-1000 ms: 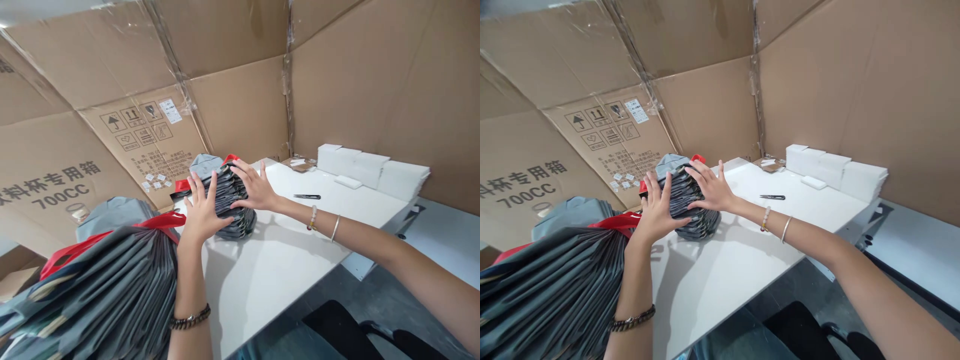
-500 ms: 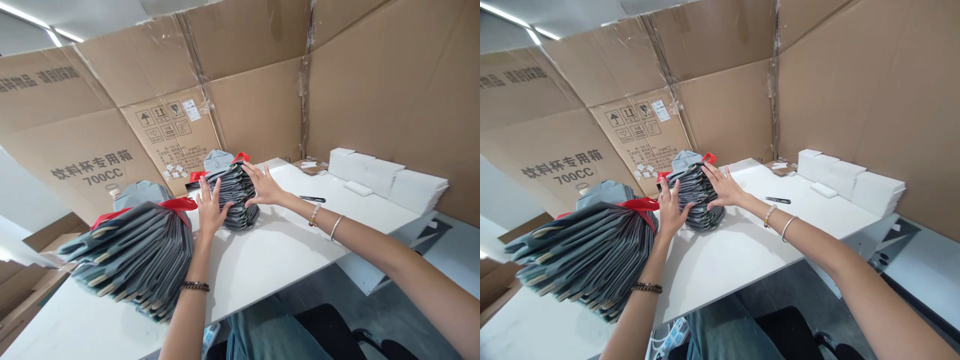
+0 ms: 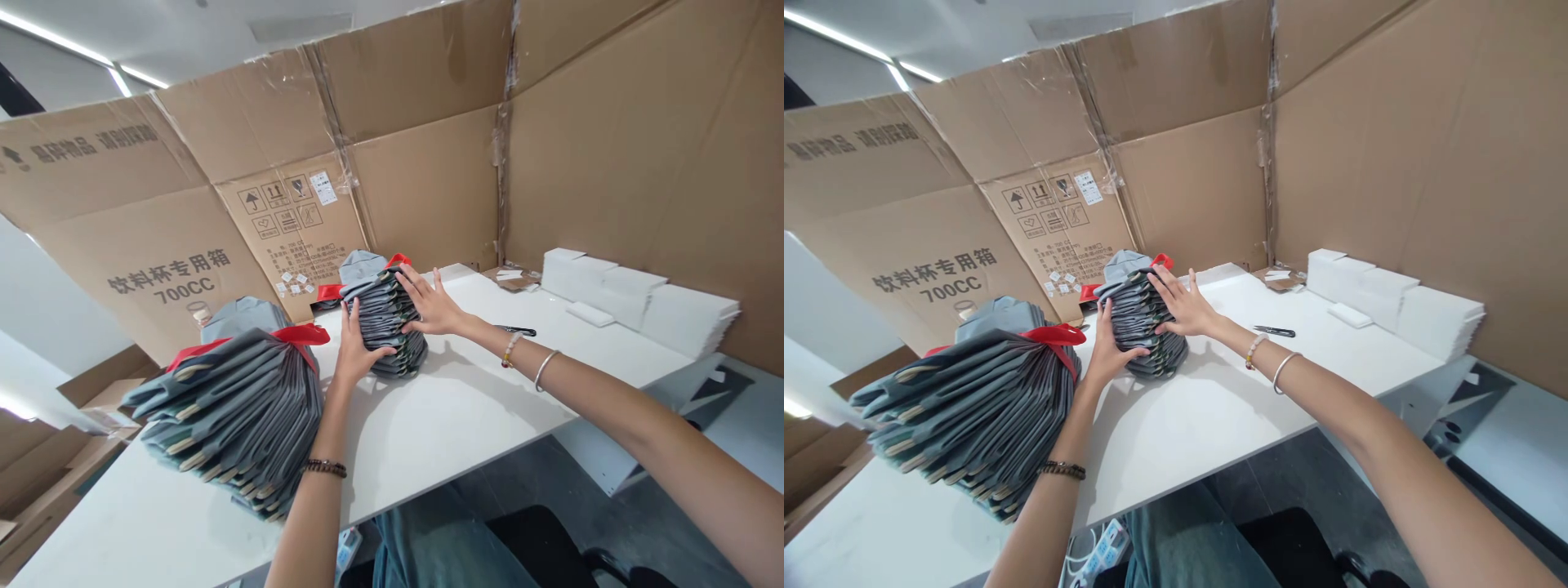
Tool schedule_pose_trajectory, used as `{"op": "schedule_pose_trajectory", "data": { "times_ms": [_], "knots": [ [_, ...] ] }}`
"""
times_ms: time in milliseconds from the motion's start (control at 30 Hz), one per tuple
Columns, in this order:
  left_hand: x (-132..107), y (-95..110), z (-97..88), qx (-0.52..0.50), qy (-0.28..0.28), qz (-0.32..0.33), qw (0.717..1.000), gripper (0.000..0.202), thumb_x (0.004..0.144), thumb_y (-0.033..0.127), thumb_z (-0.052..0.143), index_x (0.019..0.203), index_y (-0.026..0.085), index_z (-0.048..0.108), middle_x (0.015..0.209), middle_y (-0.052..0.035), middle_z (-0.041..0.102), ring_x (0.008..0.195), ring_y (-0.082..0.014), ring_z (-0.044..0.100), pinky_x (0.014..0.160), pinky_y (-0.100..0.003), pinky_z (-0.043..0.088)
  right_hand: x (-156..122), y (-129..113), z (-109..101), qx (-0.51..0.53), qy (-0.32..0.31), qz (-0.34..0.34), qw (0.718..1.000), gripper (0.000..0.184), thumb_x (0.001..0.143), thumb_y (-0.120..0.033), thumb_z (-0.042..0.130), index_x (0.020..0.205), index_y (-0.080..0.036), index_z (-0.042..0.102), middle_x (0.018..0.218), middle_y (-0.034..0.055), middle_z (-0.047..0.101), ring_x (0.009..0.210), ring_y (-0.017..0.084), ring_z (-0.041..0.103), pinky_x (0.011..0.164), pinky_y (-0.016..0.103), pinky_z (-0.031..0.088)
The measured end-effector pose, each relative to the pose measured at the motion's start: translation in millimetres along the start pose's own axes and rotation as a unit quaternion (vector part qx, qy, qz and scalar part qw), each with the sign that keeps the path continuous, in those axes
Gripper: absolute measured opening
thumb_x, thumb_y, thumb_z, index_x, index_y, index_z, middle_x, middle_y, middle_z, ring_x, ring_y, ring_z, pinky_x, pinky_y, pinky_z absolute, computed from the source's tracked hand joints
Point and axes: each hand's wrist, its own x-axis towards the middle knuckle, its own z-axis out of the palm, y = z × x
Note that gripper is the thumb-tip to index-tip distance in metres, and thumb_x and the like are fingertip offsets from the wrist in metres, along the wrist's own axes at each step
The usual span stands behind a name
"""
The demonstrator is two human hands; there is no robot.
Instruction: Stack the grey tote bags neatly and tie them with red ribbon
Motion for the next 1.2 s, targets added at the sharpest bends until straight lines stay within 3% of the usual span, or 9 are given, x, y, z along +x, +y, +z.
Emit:
{"op": "schedule_pose_trajectory", "data": {
  "times_ms": [233,433,667,800,933,1100,1200],
  "knots": [
    [-7,6,14.5,0.009,0.058,-0.001,0.998,0.109,0.075,0.057,0.075,0.158,0.024,0.013,0.166,-0.0194,0.001,0.154,-0.0375,0.008,0.121,-0.059,0.019,-2,-3,-3,-0.044,-0.004,-0.051,0.998,0.106,0.095,-0.063,0.044,0.152,-0.009,-0.027,0.163,0.0258,0.003,0.153,0.033,0.005,0.113,0.074,0.005],
    [-13,9,33.2,-0.059,0.130,-0.030,0.989,0.101,0.081,0.048,0.073,0.158,0.027,0.012,0.166,-0.0144,0.009,0.155,-0.0310,0.006,0.125,-0.051,0.012,-9,-5,4,-0.024,0.015,-0.014,1.000,0.134,0.077,-0.083,0.053,0.149,-0.010,-0.033,0.162,0.0282,-0.002,0.153,0.036,0.001,0.114,0.071,0.008],
    [-10,8,40.1,-0.081,0.173,-0.048,0.980,0.104,0.079,0.039,0.077,0.157,0.026,0.009,0.164,-0.0145,0.018,0.153,-0.0282,0.019,0.125,-0.047,0.020,-5,-28,17,0.054,0.051,0.058,0.996,0.151,0.065,-0.073,0.076,0.146,-0.018,-0.039,0.164,0.0240,-0.005,0.152,0.037,0.000,0.112,0.075,0.013],
    [-7,9,39.8,-0.087,0.180,-0.083,0.976,0.106,0.078,0.036,0.078,0.157,0.028,0.007,0.163,-0.0143,0.018,0.152,-0.0290,0.022,0.124,-0.049,0.023,1,-40,17,0.094,0.058,0.095,0.989,0.150,0.066,-0.064,0.080,0.146,-0.022,-0.040,0.163,0.0218,-0.011,0.151,0.042,-0.006,0.107,0.080,0.020],
    [-12,10,35.2,-0.092,0.178,-0.079,0.976,0.099,0.079,0.041,0.077,0.155,0.026,0.016,0.160,-0.0146,0.025,0.150,-0.0294,0.026,0.123,-0.047,0.025,7,-39,14,0.100,0.069,0.055,0.991,0.148,0.067,-0.055,0.084,0.149,-0.024,-0.034,0.164,0.0168,-0.016,0.150,0.043,-0.008,0.113,0.068,0.030],
    [-26,9,29.0,-0.052,0.103,-0.027,0.993,0.120,0.059,0.059,0.086,0.154,0.024,0.022,0.160,-0.0189,0.024,0.151,-0.0364,0.021,0.123,-0.052,0.022,12,-33,5,0.108,0.075,0.055,0.990,0.147,0.067,-0.050,0.086,0.151,-0.027,-0.033,0.166,0.0131,-0.005,0.152,0.038,0.000,0.114,0.059,0.037],
    [-28,7,26.8,-0.045,0.095,-0.031,0.994,0.119,0.061,0.059,0.085,0.155,0.026,0.020,0.160,-0.0186,0.024,0.151,-0.0361,0.020,0.123,-0.053,0.022,13,-34,0,0.111,0.066,0.055,0.990,0.146,0.067,-0.049,0.086,0.151,-0.026,-0.032,0.166,0.0138,-0.003,0.152,0.038,0.001,0.112,0.059,0.039]
  ]
}}
